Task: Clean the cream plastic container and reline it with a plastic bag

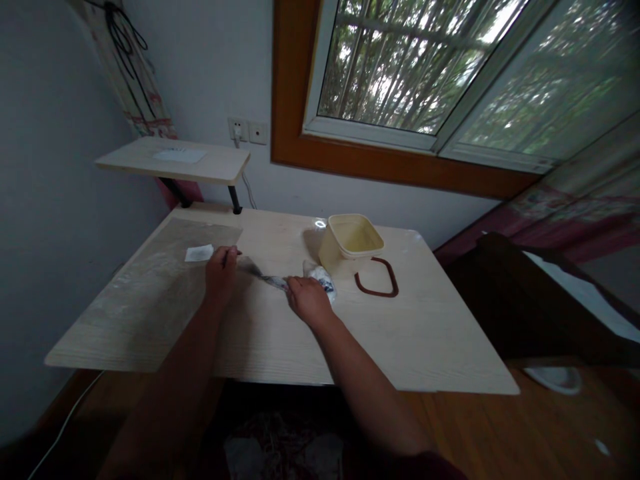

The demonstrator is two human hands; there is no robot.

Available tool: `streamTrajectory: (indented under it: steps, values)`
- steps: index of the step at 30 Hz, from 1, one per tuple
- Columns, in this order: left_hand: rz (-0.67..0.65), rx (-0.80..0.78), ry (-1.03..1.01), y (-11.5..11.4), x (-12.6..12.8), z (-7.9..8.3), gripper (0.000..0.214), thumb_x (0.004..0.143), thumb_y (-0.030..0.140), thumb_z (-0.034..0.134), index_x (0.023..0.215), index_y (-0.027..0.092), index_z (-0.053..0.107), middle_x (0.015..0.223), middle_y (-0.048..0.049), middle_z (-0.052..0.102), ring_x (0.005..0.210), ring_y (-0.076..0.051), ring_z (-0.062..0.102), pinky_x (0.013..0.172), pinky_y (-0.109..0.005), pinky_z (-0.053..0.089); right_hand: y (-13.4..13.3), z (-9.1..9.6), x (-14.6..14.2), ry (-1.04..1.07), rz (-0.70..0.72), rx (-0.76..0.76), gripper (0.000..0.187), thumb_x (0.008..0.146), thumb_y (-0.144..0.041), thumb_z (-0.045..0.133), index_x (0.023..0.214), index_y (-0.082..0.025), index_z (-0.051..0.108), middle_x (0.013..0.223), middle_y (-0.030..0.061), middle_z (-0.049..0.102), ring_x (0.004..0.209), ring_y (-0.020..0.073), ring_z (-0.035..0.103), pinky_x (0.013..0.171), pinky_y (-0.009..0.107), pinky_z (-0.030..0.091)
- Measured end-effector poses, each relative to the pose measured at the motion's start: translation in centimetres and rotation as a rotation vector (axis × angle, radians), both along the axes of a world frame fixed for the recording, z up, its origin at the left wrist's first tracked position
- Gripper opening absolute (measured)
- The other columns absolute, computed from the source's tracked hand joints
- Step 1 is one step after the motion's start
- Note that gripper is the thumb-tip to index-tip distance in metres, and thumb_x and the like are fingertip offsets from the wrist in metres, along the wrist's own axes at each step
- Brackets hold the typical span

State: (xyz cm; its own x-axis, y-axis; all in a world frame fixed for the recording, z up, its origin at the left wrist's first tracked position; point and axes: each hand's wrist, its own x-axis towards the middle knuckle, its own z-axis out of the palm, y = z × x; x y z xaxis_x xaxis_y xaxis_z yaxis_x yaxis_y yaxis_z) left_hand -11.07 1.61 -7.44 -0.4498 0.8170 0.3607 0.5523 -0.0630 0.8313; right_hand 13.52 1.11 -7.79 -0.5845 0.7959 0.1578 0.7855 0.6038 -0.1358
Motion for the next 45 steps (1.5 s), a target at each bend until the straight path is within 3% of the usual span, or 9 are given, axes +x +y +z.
streamTrajectory:
  steps: [4,8,11,15,21,28,35,40,45]
  values:
    - [-0.036,0.063,-0.254,0.7,-0.3,-0.8,0.043,0.099,0.050,0.033,0.100,0.019,0.063,0.083,-0.0054,0.059,0.070,-0.016,0.055,0.065,-0.029,0.048,-0.1,-0.1,-0.1,0.053,-0.049,0.003,0.027,0.105,-0.031,0.040,0.109,-0.019,0.064,0.101,0.0097,0.074,0.093,0.0224,0.068,0.085,0.032,0.044]
    - [-0.285,-0.014,-0.517,1.5,0.4,-1.9,0.077,0.096,0.068,0.005,0.099,0.016,0.062,0.085,-0.0097,0.063,0.070,-0.018,0.060,0.066,-0.033,0.055,-0.1,-0.2,-0.1,0.077,-0.123,0.026,0.027,0.105,-0.032,0.038,0.105,-0.020,0.063,0.096,0.0084,0.074,0.086,0.0222,0.067,0.078,0.031,0.042]
    - [-0.541,-0.102,-0.594,1.3,2.1,-2.4,0.080,0.088,0.080,0.026,0.104,0.013,0.065,0.096,-0.0140,0.067,0.085,-0.022,0.065,0.078,-0.038,0.057,-0.2,-0.2,-0.2,0.071,-0.123,0.027,0.028,0.105,-0.032,0.038,0.103,-0.019,0.062,0.094,0.0087,0.074,0.084,0.0218,0.067,0.077,0.030,0.041]
    - [-0.721,-0.166,-0.550,0.3,4.5,-2.2,0.073,0.084,0.072,0.054,0.125,0.013,0.064,0.118,-0.0166,0.066,0.104,-0.025,0.065,0.089,-0.039,0.056,-0.4,-0.2,-0.3,0.076,-0.028,0.010,0.024,0.104,-0.030,0.040,0.103,-0.019,0.061,0.094,0.0081,0.074,0.087,0.0216,0.068,0.082,0.031,0.042]
    - [-0.502,-0.206,-0.445,-0.7,5.4,-0.6,0.068,0.099,0.060,0.026,0.120,0.012,0.070,0.108,-0.0139,0.070,0.103,-0.023,0.064,0.086,-0.033,0.053,-0.7,0.1,-0.2,0.130,0.030,-0.027,0.026,0.104,-0.029,0.040,0.115,-0.020,0.061,0.100,0.0077,0.074,0.093,0.0216,0.069,0.087,0.032,0.043]
    - [-0.589,-0.122,-0.426,-1.3,5.7,-0.1,0.056,0.102,0.047,0.026,0.129,0.017,0.064,0.124,-0.0115,0.068,0.116,-0.022,0.061,0.104,-0.038,0.046,-1.5,0.9,-1.1,0.237,0.047,0.005,0.052,0.101,-0.054,0.046,0.140,-0.020,0.048,0.119,0.0106,0.068,0.106,0.0233,0.066,0.086,0.031,0.048]
    - [-0.662,-0.125,-0.436,-1.3,6.0,-0.4,0.047,0.098,0.042,0.037,0.132,0.023,0.064,0.128,-0.0079,0.069,0.116,-0.023,0.060,0.098,-0.038,0.049,-1.7,0.2,-2.5,0.101,-0.002,0.046,0.040,0.107,-0.043,0.035,0.137,-0.023,0.053,0.110,0.0091,0.070,0.099,0.0215,0.067,0.080,0.030,0.049]
    - [-0.526,-0.199,-0.586,-0.9,6.0,-1.0,0.058,0.098,0.055,0.033,0.122,0.017,0.070,0.111,-0.0115,0.074,0.093,-0.022,0.066,0.073,-0.033,0.053,-1.6,-0.3,-2.9,0.035,0.006,0.000,0.031,0.106,-0.035,0.037,0.109,-0.019,0.064,0.101,0.0086,0.073,0.091,0.0213,0.069,0.074,0.029,0.048]
    - [-0.406,-0.097,-0.545,-0.5,6.0,-1.1,0.061,0.098,0.052,0.031,0.099,0.012,0.077,0.085,-0.0112,0.076,0.084,-0.021,0.068,0.082,-0.034,0.053,-1.6,-0.4,-3.1,0.051,0.015,-0.051,0.031,0.105,-0.037,0.038,0.099,-0.021,0.064,0.094,0.0058,0.075,0.085,0.0200,0.071,0.067,0.027,0.045]
